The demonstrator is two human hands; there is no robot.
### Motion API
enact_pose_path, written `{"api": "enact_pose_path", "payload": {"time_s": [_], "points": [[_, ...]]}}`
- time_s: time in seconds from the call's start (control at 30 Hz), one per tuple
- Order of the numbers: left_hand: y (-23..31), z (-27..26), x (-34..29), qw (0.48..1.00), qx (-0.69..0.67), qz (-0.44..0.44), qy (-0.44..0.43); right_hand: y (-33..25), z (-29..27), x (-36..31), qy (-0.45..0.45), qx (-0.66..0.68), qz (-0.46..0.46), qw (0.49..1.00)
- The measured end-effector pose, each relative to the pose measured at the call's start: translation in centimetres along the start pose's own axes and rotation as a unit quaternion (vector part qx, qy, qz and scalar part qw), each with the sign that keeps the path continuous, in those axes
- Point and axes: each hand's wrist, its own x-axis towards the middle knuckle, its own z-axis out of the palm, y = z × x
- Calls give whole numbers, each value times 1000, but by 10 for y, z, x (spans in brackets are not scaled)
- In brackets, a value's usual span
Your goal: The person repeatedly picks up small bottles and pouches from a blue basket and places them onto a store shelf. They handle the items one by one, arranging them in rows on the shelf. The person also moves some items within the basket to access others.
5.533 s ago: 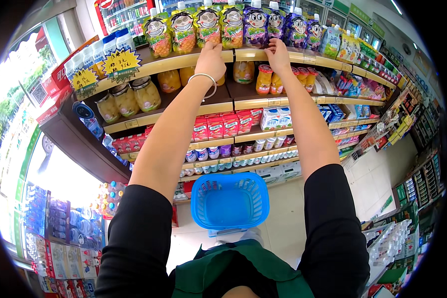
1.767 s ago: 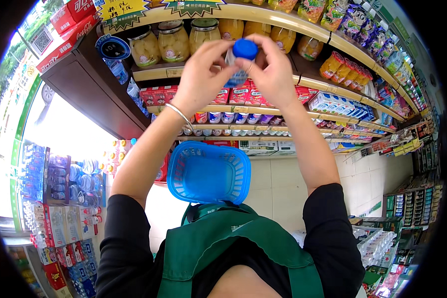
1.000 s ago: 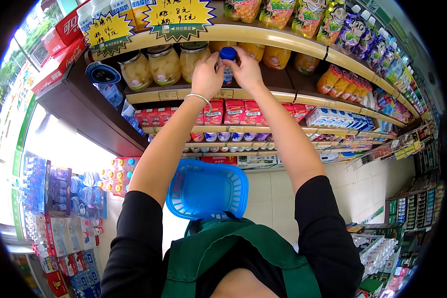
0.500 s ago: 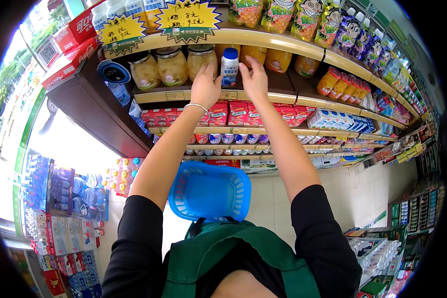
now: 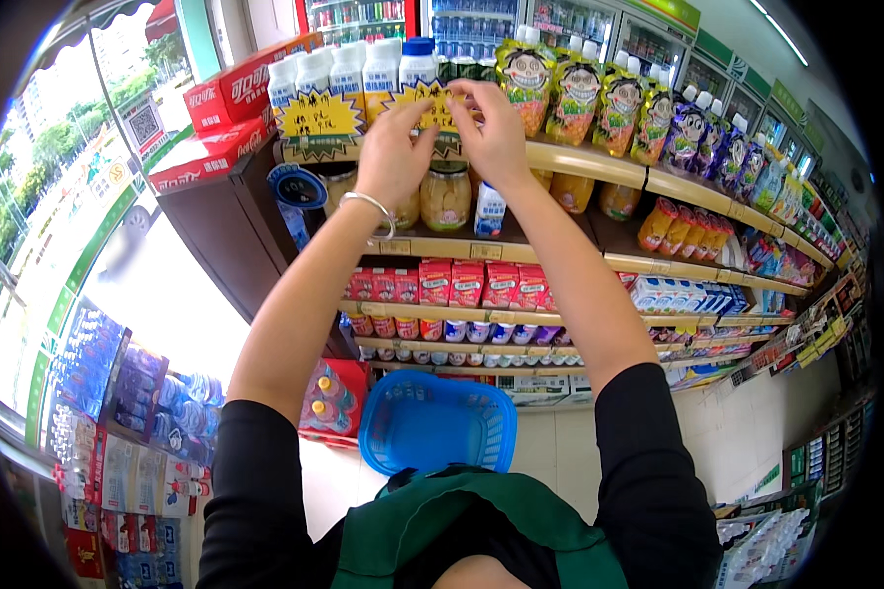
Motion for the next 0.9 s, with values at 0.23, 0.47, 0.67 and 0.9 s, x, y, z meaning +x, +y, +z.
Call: {"api": "enact_pose_path", "payload": {"time_s": [0.23, 0.47, 0.67, 0.9], "points": [[-26, -22, 88, 993, 114, 12, 29, 32, 25, 98, -124, -140, 115, 976], [-31, -7, 95, 995, 87, -53, -11, 58, 37, 102, -238, -140, 209, 938], [-35, -11, 89, 995, 63, -80, -5, 45, 42, 101, -222, -150, 213, 940], [7, -21, 93, 997, 29, -48, 46, 28, 17, 115, -122, -102, 84, 984]]}}
